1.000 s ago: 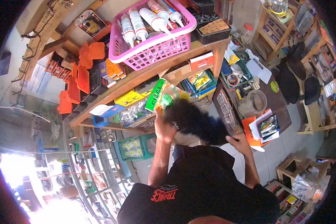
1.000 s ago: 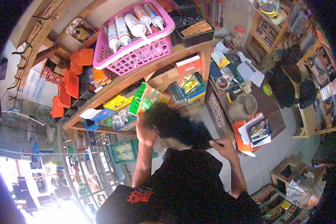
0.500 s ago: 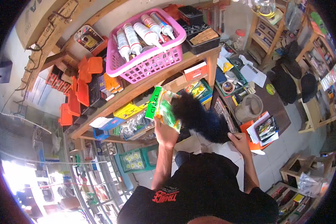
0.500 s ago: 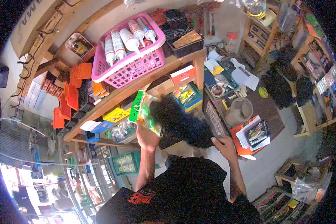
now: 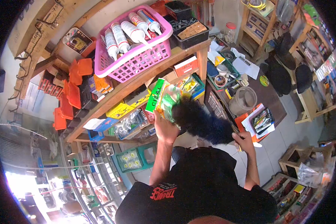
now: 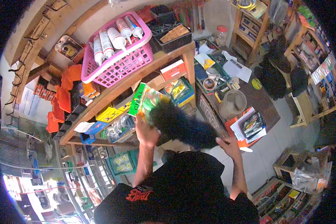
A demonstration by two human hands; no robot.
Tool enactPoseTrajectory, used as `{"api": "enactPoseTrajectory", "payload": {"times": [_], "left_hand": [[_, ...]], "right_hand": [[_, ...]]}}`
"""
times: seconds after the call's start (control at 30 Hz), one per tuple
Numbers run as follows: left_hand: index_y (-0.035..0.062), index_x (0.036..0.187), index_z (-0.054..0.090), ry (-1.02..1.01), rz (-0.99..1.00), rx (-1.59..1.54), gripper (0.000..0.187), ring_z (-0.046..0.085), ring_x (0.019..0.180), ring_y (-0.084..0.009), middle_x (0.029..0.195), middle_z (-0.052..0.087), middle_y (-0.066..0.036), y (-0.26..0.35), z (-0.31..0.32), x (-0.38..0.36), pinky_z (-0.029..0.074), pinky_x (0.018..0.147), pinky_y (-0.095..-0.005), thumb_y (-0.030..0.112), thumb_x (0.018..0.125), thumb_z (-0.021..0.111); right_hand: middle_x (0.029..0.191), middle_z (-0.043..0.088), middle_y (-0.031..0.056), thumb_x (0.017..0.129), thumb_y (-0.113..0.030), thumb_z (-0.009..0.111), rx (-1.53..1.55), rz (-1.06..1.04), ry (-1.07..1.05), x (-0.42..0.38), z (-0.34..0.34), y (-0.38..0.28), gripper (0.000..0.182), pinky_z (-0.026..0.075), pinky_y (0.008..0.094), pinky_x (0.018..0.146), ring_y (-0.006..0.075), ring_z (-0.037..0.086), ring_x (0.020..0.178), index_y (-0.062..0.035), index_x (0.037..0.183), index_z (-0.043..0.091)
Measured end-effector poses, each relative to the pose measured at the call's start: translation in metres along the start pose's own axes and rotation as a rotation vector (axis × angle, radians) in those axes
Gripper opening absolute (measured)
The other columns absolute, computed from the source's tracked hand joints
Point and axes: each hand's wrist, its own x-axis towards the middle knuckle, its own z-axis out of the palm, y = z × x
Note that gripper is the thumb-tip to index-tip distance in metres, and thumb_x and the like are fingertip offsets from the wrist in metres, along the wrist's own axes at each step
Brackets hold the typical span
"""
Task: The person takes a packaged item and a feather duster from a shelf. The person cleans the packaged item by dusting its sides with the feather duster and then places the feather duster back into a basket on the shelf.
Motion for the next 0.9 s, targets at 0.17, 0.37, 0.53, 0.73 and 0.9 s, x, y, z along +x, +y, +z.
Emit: {"api": "enactPoseTrajectory", "payload": {"times": [0.17, 0.37, 0.53, 0.73, 0.9], "left_hand": [[0.0136, 0.143, 0.035, 0.236, 0.025, 0.063, 0.057, 0.041, 0.130, -0.0302, 0.143, 0.043, -0.007, 0.003, 0.018, -0.002, 0.028, 0.110, -0.0500, 0.050, 0.100, 0.026], [0.0120, 0.140, 0.039, 0.156, 0.060, 0.234, 0.051, 0.047, 0.125, -0.0289, 0.137, 0.049, -0.011, 0.010, 0.020, -0.010, 0.033, 0.107, -0.0499, 0.044, 0.100, 0.033], [0.0075, 0.134, 0.045, 0.002, -0.156, -0.104, 0.042, 0.049, 0.122, -0.0290, 0.130, 0.054, -0.014, 0.022, 0.004, -0.013, 0.036, 0.106, -0.0471, 0.033, 0.100, 0.041], [0.0074, 0.130, 0.049, 0.218, -0.069, 0.129, 0.036, 0.054, 0.117, -0.0242, 0.127, 0.057, -0.010, 0.014, 0.013, -0.023, 0.039, 0.104, -0.0411, 0.026, 0.099, 0.044], [0.0047, 0.128, 0.051, 0.386, 0.010, 0.447, 0.037, 0.054, 0.112, -0.0266, 0.122, 0.059, -0.011, 0.009, 0.022, -0.030, 0.038, 0.103, -0.0401, 0.027, 0.099, 0.044]], "right_hand": [[0.045, 0.045, -0.0014, 0.089, -0.027, 0.065, 0.012, -0.044, -0.027, 0.005, 0.007, 0.002, 0.047, 0.028, 0.0274, 0.041, 0.0045, 0.039, 0.044, 0.0002, 0.053, 0.052], [0.049, 0.039, -0.0009, 0.086, -0.031, 0.069, 0.049, 0.042, -0.032, 0.006, 0.010, -0.005, 0.049, 0.027, 0.0312, 0.045, 0.0077, 0.034, 0.048, 0.0026, 0.056, 0.050], [0.049, 0.039, -0.0012, 0.087, -0.029, 0.068, 0.089, -0.002, -0.045, 0.003, 0.015, -0.018, 0.047, 0.026, 0.0304, 0.044, 0.0069, 0.033, 0.049, 0.0024, 0.056, 0.051], [0.048, 0.039, -0.0029, 0.087, -0.025, 0.068, 0.097, -0.070, -0.103, 0.001, 0.022, -0.023, 0.046, 0.027, 0.0287, 0.044, 0.0053, 0.035, 0.048, 0.0011, 0.055, 0.050], [0.047, 0.038, -0.0022, 0.088, -0.022, 0.065, 0.145, -0.003, -0.063, 0.000, 0.023, -0.024, 0.046, 0.027, 0.0289, 0.044, 0.0049, 0.034, 0.046, -0.0001, 0.052, 0.048]]}}
